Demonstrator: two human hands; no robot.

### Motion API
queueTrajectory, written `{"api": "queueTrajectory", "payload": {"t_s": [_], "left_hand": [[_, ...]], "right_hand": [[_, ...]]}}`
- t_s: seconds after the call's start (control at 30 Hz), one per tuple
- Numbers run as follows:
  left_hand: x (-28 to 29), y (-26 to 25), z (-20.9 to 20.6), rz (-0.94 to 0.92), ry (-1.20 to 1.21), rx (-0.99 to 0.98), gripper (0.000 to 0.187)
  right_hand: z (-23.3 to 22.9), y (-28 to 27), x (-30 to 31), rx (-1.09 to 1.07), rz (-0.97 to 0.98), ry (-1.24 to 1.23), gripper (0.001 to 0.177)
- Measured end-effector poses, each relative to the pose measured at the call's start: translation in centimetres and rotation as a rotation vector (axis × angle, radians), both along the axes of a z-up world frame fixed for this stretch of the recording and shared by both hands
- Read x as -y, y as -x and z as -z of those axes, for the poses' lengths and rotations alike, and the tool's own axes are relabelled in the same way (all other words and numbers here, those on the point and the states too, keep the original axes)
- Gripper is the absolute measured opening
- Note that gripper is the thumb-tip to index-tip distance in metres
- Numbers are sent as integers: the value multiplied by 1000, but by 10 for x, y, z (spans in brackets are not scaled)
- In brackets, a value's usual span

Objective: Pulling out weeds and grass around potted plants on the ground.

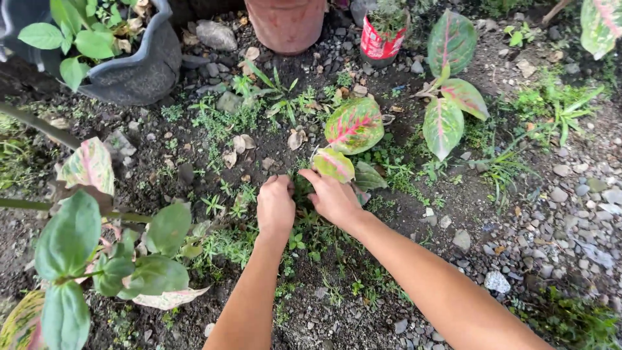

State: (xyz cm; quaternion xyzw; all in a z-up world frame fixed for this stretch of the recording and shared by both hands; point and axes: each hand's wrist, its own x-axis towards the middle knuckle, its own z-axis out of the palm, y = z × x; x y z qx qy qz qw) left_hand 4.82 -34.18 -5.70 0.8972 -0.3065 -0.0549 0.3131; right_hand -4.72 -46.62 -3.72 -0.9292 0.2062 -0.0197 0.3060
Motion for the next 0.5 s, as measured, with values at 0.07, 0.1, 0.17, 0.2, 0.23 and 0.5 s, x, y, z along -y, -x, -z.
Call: {"api": "queueTrajectory", "payload": {"t_s": [0.07,0.1,0.17,0.2,0.23,0.5], "left_hand": [[-7,-7,3,-16,50,11,17],[-12,-10,4,-24,98,19,17],[-14,-19,-8,-48,146,47,15],[-17,-21,-13,-63,188,66,13],[-18,-20,-23,-69,186,66,13],[-21,-27,-2,-72,65,-40,23]], "right_hand": [[5,-8,-3,-56,-2,-38,62],[7,-11,-5,-116,5,-77,61],[21,-20,-4,-28,-10,-52,59],[29,-22,-5,53,-16,-35,58],[25,-23,-7,51,-22,-37,58],[78,-44,3,200,-78,-29,17]]}}
